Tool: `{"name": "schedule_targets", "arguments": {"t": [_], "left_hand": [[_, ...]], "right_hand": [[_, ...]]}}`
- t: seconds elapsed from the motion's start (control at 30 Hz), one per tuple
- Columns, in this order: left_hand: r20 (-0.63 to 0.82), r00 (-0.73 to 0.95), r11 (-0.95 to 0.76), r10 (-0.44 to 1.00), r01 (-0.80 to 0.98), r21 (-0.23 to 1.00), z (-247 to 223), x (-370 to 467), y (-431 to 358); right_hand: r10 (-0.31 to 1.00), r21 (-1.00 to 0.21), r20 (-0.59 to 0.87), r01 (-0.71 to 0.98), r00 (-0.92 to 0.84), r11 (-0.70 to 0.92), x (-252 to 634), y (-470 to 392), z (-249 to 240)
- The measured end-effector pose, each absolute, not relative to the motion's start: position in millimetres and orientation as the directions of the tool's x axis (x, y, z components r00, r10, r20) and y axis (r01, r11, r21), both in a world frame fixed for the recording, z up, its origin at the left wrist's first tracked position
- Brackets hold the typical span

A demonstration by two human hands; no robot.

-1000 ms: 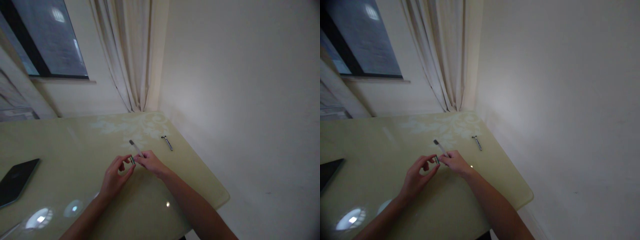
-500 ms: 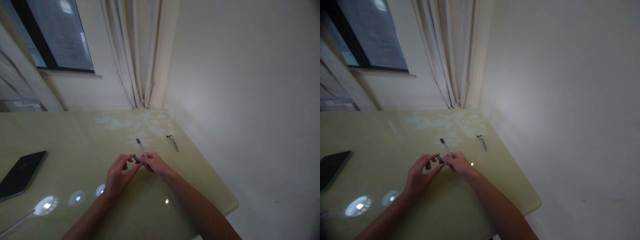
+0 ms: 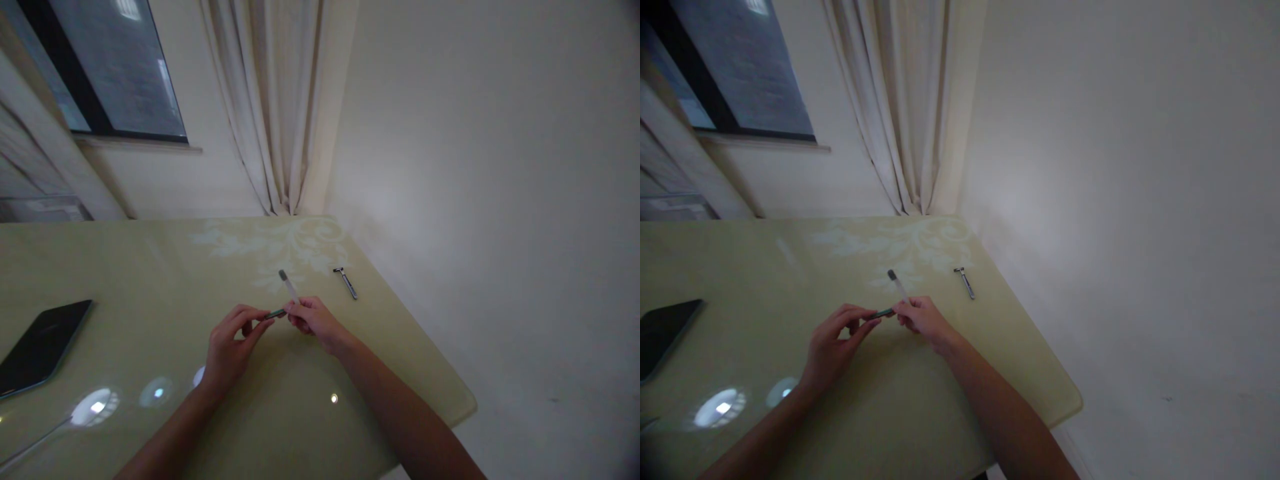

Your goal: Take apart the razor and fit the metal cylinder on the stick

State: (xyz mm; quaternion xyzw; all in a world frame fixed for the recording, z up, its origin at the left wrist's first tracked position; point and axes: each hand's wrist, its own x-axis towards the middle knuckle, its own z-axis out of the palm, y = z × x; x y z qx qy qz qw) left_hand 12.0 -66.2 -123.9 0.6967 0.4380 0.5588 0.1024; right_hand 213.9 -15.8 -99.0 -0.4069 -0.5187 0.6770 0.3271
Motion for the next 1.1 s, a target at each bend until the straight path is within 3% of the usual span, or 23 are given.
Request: {"name": "schedule_targets", "arguments": {"t": [0.33, 0.57, 0.7, 0.9, 1.1], "left_hand": [[0.762, 0.012, -0.64, 0.648, 0.552, 0.535, -120.0, 17.7, -70.5], [0.769, 0.005, -0.648, 0.639, 0.542, 0.535, -120.2, 22.0, -73.3], [0.71, 0.021, -0.625, 0.704, 0.493, 0.605, -121.1, 20.1, -72.5], [0.487, 0.136, -0.504, 0.863, 0.314, 0.805, -119.4, 11.4, -67.4], [0.383, 0.203, -0.424, 0.901, 0.23, 0.876, -120.5, 7.8, -65.8]], "right_hand": [[0.88, -0.963, -0.208, -0.07, -0.427, -0.261, 209.1, -17.8, -102.1], [0.892, -0.936, -0.204, -0.186, -0.403, -0.298, 204.9, -19.1, -104.2], [0.895, -0.932, -0.207, -0.198, -0.394, -0.302, 205.5, -19.4, -104.3], [0.872, -0.955, -0.2, -0.112, -0.447, -0.276, 210.9, -20.7, -96.3], [0.829, -0.948, -0.179, -0.132, -0.529, -0.289, 211.0, -23.5, -92.5]]}}
